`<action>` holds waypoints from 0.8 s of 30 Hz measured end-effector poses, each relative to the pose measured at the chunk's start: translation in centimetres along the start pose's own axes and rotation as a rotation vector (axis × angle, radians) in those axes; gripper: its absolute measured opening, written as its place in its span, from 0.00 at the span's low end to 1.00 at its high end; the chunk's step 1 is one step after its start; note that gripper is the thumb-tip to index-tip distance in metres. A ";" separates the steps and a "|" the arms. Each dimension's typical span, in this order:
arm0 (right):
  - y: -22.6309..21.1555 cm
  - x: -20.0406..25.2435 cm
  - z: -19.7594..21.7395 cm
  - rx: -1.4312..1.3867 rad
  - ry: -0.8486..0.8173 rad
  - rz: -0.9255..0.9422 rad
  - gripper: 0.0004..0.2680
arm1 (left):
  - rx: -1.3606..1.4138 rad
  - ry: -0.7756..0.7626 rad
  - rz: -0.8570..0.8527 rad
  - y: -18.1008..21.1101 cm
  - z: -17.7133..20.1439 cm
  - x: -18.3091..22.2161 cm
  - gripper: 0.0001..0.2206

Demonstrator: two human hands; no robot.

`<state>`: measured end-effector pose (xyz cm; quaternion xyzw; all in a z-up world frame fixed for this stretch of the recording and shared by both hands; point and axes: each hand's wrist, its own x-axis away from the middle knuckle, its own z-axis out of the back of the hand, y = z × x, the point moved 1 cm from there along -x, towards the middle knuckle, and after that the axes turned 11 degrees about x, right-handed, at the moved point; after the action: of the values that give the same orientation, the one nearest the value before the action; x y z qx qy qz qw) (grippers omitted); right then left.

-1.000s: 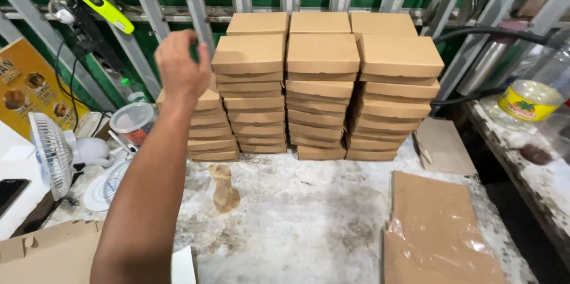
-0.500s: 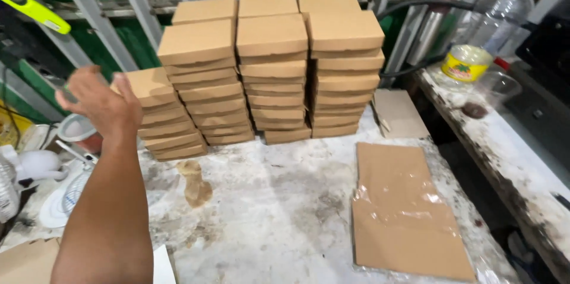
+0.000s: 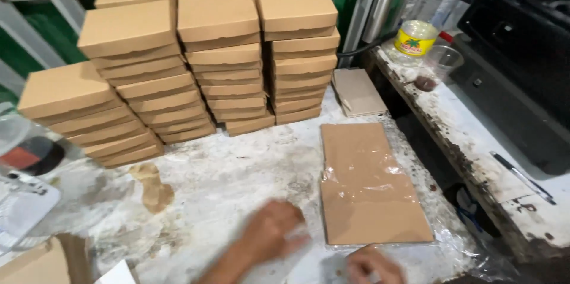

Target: The person assembles small cardboard boxes by folding flat sheets along pre-scored lines and tucking tabs into slots. They handle each box one at a time, completing the assembly and stacking the finished boxes on a nearby pile.

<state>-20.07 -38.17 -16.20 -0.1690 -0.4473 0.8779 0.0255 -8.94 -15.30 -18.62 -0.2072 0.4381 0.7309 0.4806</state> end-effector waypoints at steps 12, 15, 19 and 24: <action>16.7 -5.5 5.1 0.912 -0.342 0.106 0.16 | 0.201 -0.095 0.368 -1.8 -6.5 4.4 0.21; 16.5 -6.8 6.0 0.978 -0.408 0.236 0.13 | 0.125 -0.156 0.318 -1.3 -6.9 4.3 0.23; 14.6 -8.7 7.0 0.932 -0.430 0.301 0.13 | 0.188 -0.165 0.284 -0.5 -6.0 3.7 0.21; 10.0 -10.2 7.5 0.735 -0.659 -0.060 0.13 | 0.235 -0.115 0.302 -0.7 -5.8 3.9 0.16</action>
<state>-11.83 -52.02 -17.26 0.1510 -0.0969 0.9832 -0.0343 -10.80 -18.00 -24.84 -0.0395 0.5182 0.7493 0.4105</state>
